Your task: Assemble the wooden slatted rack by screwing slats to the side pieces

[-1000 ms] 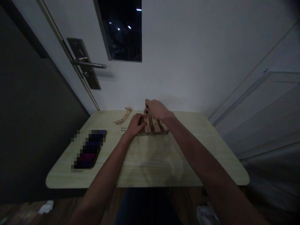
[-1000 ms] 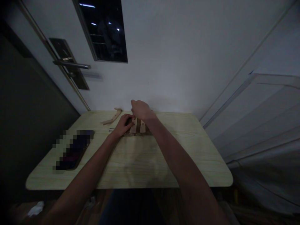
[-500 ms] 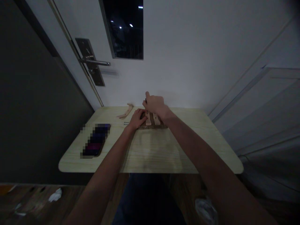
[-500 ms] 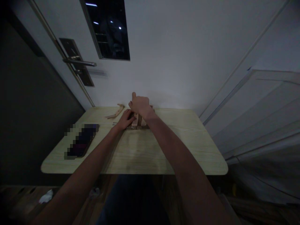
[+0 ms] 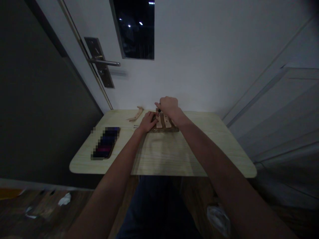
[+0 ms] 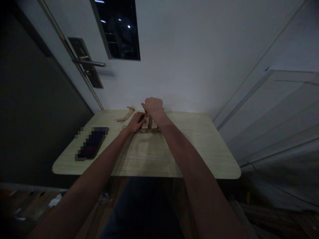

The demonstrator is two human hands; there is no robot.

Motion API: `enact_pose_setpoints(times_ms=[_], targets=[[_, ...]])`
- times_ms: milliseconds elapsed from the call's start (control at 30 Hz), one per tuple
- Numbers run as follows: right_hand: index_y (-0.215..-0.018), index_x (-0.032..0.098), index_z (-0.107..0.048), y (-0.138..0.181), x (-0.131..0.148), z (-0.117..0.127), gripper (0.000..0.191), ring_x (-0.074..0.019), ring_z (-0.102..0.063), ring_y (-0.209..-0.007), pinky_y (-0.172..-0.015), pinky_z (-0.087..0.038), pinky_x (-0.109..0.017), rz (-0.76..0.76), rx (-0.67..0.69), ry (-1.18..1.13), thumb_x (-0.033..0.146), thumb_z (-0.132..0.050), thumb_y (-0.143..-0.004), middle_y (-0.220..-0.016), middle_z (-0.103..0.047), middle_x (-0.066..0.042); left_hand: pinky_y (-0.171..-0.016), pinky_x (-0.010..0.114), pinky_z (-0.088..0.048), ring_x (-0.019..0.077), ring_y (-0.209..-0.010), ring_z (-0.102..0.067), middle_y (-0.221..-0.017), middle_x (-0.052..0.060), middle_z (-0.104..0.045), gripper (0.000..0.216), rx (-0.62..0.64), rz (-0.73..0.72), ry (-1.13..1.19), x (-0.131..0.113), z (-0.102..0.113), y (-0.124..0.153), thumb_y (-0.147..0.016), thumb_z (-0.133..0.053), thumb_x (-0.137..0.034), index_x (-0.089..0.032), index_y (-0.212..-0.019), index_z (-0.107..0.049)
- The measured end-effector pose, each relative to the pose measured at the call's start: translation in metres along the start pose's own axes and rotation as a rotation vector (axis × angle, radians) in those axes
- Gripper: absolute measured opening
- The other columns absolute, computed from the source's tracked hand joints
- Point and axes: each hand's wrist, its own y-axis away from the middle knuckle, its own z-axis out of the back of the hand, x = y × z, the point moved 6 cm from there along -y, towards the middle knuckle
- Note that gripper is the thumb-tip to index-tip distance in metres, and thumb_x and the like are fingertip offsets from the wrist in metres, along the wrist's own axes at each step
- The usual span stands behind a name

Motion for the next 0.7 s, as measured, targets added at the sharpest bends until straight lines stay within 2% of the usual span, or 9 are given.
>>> enact_pose_setpoints(times_ms=[133,200,433,700], targets=[[-0.144,0.008,-0.041,0.003,-0.001,-0.001,0.057,-0.0285,-0.069,-0.104,-0.083,-0.052,-0.036,-0.011,-0.001,-0.047,0.040,-0.048,-0.097,-0.116,-0.070,-0.022,-0.103,0.045,-0.041,0.0272,-0.111,-0.051,-0.116,0.010,-0.058,0.030,0.016,0.006,-0.016,0.000,0.000,0.000,-0.087,-0.051,-0.031,-0.018,-0.114,-0.056],[-0.146,0.008,-0.036,0.001,-0.001,-0.002,0.062,-0.0290,-0.069,-0.104,-0.083,-0.052,-0.036,0.008,0.041,-0.073,0.033,-0.053,-0.092,-0.117,-0.070,-0.022,-0.103,0.044,-0.041,0.0275,-0.111,-0.050,-0.115,0.011,-0.058,0.031,0.022,0.011,-0.022,-0.001,0.000,0.000,-0.087,-0.051,-0.031,-0.017,-0.114,-0.056],[-0.121,0.011,-0.065,-0.008,0.002,-0.002,0.035,-0.0292,-0.068,-0.110,-0.086,-0.054,-0.036,0.094,0.161,-0.078,0.024,-0.055,-0.089,-0.121,-0.069,-0.021,-0.103,0.045,-0.041,0.0270,-0.111,-0.050,-0.115,0.010,-0.058,0.027,0.028,0.012,-0.032,-0.004,0.002,0.001,-0.088,-0.049,-0.029,-0.019,-0.113,-0.055],[-0.115,0.013,-0.071,-0.014,0.006,-0.003,0.034,-0.0281,-0.071,-0.105,-0.083,-0.055,-0.035,0.052,0.127,-0.089,0.028,-0.057,-0.088,-0.116,-0.072,-0.020,-0.103,0.045,-0.041,0.0269,-0.111,-0.050,-0.114,0.010,-0.057,0.028,0.025,0.022,-0.027,-0.003,0.002,0.001,-0.087,-0.050,-0.029,-0.018,-0.113,-0.055]])
